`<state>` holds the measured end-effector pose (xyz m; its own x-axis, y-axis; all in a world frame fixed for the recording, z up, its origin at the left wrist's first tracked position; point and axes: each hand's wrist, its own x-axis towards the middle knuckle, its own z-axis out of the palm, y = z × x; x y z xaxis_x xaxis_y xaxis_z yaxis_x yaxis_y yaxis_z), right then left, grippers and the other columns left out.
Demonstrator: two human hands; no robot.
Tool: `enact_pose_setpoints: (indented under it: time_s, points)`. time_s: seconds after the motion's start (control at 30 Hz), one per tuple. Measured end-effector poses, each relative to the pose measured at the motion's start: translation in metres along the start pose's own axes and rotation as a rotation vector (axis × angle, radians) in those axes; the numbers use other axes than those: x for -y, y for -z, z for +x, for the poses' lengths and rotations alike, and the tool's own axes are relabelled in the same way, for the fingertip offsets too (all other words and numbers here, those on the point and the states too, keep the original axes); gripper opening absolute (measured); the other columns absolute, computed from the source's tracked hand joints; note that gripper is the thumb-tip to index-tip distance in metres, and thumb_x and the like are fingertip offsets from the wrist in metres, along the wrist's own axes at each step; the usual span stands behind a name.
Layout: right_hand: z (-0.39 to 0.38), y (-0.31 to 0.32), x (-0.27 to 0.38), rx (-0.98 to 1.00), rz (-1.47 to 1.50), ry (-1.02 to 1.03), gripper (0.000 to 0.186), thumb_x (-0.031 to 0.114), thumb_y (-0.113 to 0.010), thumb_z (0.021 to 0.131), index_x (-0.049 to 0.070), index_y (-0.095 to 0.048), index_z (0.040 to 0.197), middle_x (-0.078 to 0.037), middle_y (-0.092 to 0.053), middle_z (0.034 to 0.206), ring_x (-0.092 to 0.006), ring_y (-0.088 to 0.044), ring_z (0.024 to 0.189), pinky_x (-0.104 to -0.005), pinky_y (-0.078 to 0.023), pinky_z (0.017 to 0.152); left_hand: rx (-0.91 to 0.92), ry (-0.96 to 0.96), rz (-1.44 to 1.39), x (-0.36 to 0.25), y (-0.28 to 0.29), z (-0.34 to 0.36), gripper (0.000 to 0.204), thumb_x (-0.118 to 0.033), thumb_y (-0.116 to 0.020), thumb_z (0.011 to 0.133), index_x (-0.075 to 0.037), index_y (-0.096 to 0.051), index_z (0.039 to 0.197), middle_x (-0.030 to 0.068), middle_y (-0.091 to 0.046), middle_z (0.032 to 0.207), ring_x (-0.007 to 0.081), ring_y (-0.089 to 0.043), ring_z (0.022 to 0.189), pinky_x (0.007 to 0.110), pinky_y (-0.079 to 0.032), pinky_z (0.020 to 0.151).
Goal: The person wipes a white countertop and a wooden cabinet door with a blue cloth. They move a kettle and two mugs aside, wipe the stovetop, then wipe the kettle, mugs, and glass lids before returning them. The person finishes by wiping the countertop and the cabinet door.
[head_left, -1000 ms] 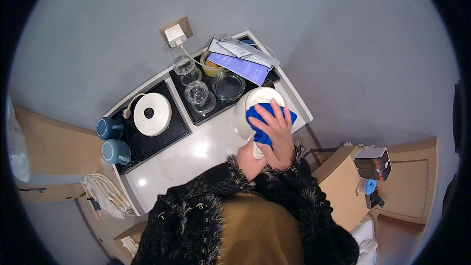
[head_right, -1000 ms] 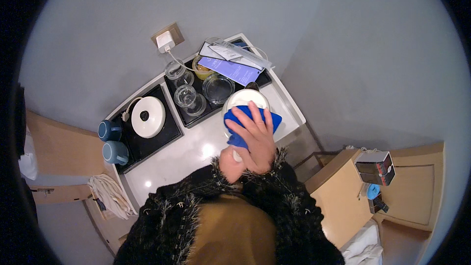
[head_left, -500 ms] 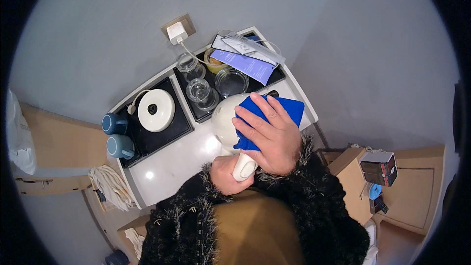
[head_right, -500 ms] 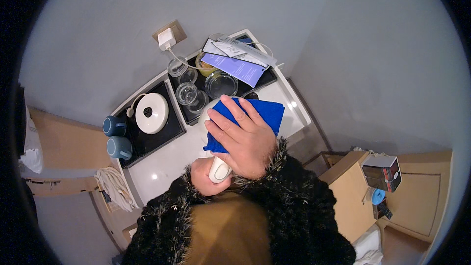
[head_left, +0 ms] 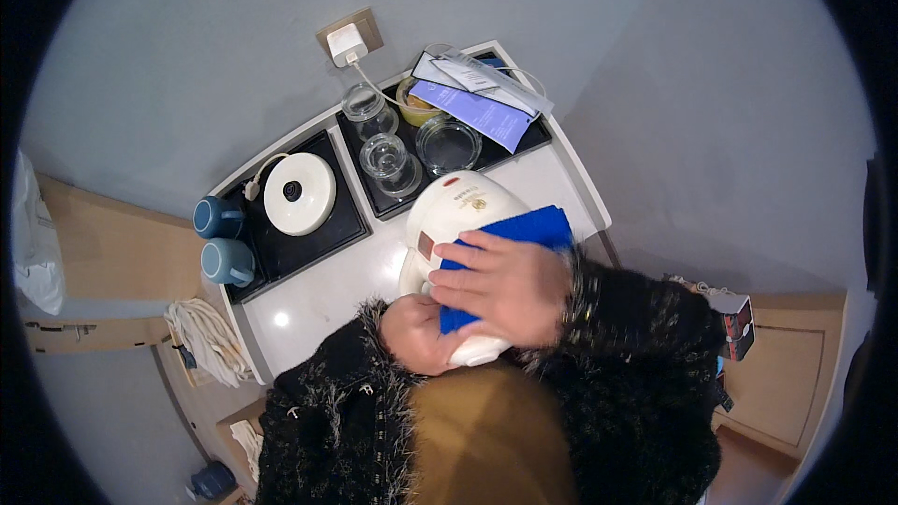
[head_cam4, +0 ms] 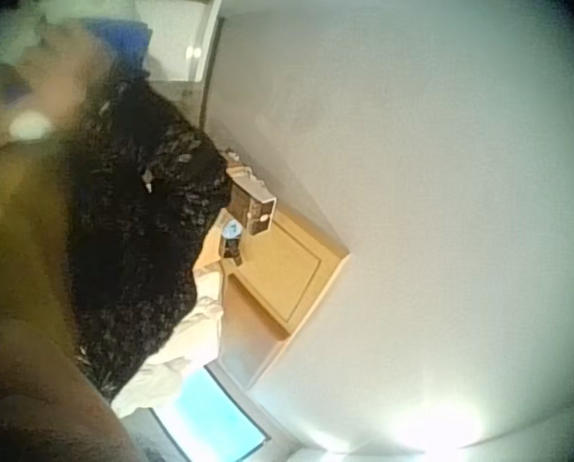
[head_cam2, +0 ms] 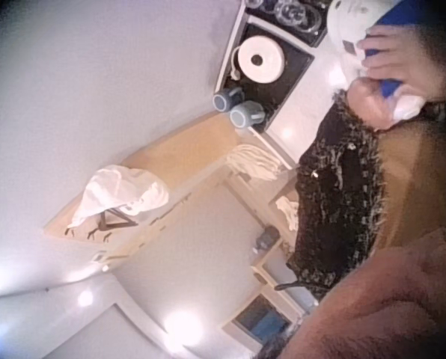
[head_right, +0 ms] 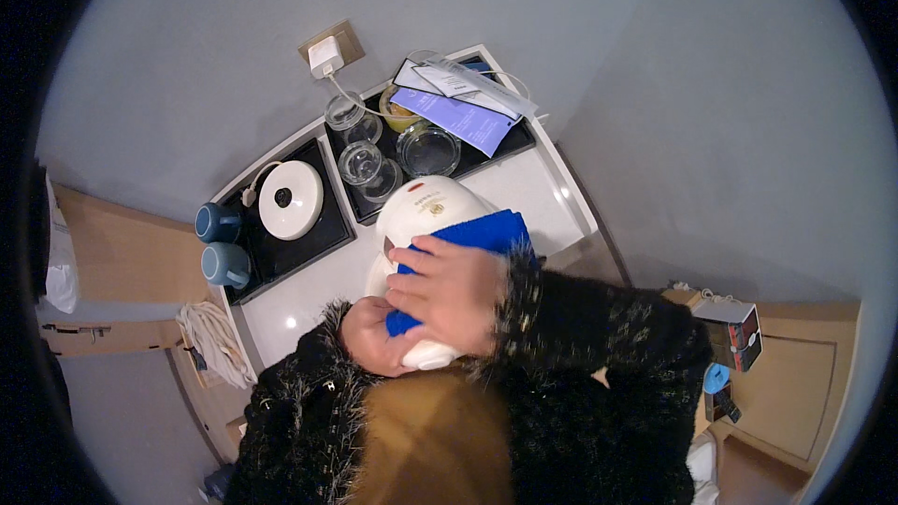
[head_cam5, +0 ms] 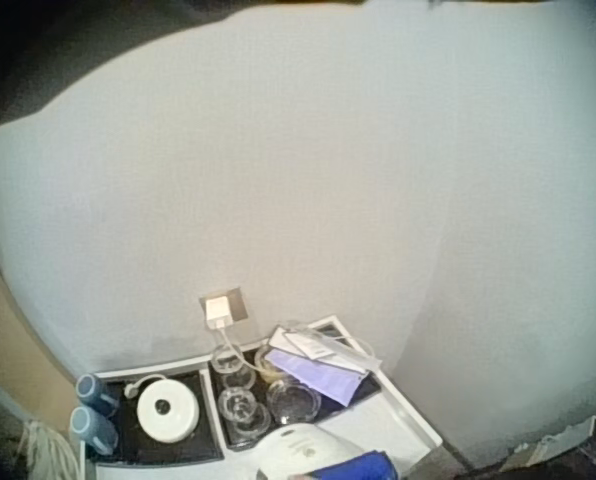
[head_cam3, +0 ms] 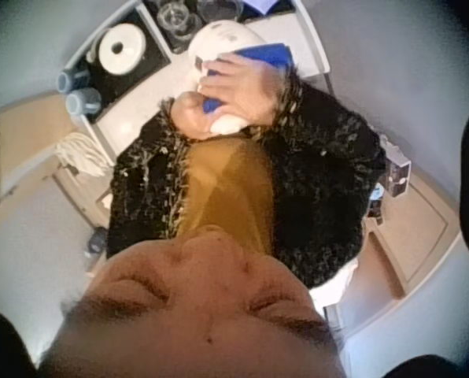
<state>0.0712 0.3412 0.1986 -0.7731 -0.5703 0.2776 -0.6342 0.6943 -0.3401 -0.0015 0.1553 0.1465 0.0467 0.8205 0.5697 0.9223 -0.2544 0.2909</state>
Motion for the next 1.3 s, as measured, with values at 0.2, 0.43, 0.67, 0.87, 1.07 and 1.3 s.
enact_pose_setpoints:
  time_s: [0.2,0.43,0.67,0.87,1.07,1.3]
  points:
    - [-0.002,0.021,-0.069,0.201,0.735,-0.200,0.045,0.031,-0.054,0.090,0.000,-0.057,0.123,-0.015,-0.048,0.137,-0.0335,-0.029,0.137,-0.0430,-0.024,0.112,0.062,0.120,-0.339,-0.005,0.028,0.004,0.016,-0.014,-0.073,0.063,-0.008,-0.059,0.067,0.0042,-0.053,0.055,0.0240,-0.054,0.047,0.033,-0.042,0.045]
    - [-0.005,0.035,-0.068,0.135,1.167,-0.016,0.058,0.042,-0.043,0.096,-0.006,-0.048,0.130,-0.020,-0.047,0.136,-0.0288,-0.039,0.131,-0.0392,-0.027,0.110,-0.200,0.101,-0.923,0.016,0.043,-0.003,0.024,-0.011,-0.078,0.061,0.004,-0.062,0.071,0.0125,-0.060,0.060,0.0280,-0.059,0.047,0.033,-0.043,0.045]
    - [-0.024,0.019,-0.051,-0.245,1.888,-0.527,0.068,0.049,-0.046,0.094,-0.009,-0.047,0.128,-0.019,-0.056,0.125,-0.0256,-0.056,0.115,-0.0374,-0.043,0.101,-0.386,0.905,-0.934,-0.011,0.054,-0.014,0.024,-0.009,-0.073,0.066,0.004,-0.061,0.082,0.0080,-0.063,0.063,0.0167,-0.059,0.049,0.027,-0.043,0.047]
    - [-0.048,0.017,-0.046,-0.488,1.343,-0.646,0.063,0.047,-0.040,0.097,-0.009,-0.046,0.127,-0.017,-0.058,0.120,-0.0219,-0.058,0.108,-0.0325,-0.044,0.093,-0.831,0.905,-1.429,-0.022,0.056,0.006,0.057,-0.018,-0.074,0.077,0.012,-0.048,0.118,0.0045,-0.051,0.060,0.0087,-0.038,0.039,0.023,-0.030,0.039]
    - [-0.023,-0.003,-0.007,-0.782,0.049,-0.481,0.074,0.047,-0.059,0.080,-0.005,-0.045,0.131,-0.020,-0.045,0.137,-0.0371,-0.041,0.128,-0.0435,-0.033,0.106,-0.831,0.925,-1.478,-0.027,0.049,0.024,0.031,-0.012,-0.071,0.077,0.000,-0.050,0.095,0.0017,-0.047,0.058,0.0110,-0.041,0.042,0.028,-0.034,0.044]
    - [0.022,-0.032,0.033,-0.572,-0.214,-0.333,0.071,0.046,-0.063,0.069,0.006,-0.054,0.128,-0.011,-0.044,0.141,-0.0318,-0.038,0.132,-0.0528,-0.028,0.106,-0.847,1.035,-1.349,-0.035,0.030,0.037,0.053,-0.010,-0.066,0.073,0.000,-0.042,0.120,0.0000,-0.053,0.080,0.0092,-0.049,0.059,0.019,-0.038,0.051]
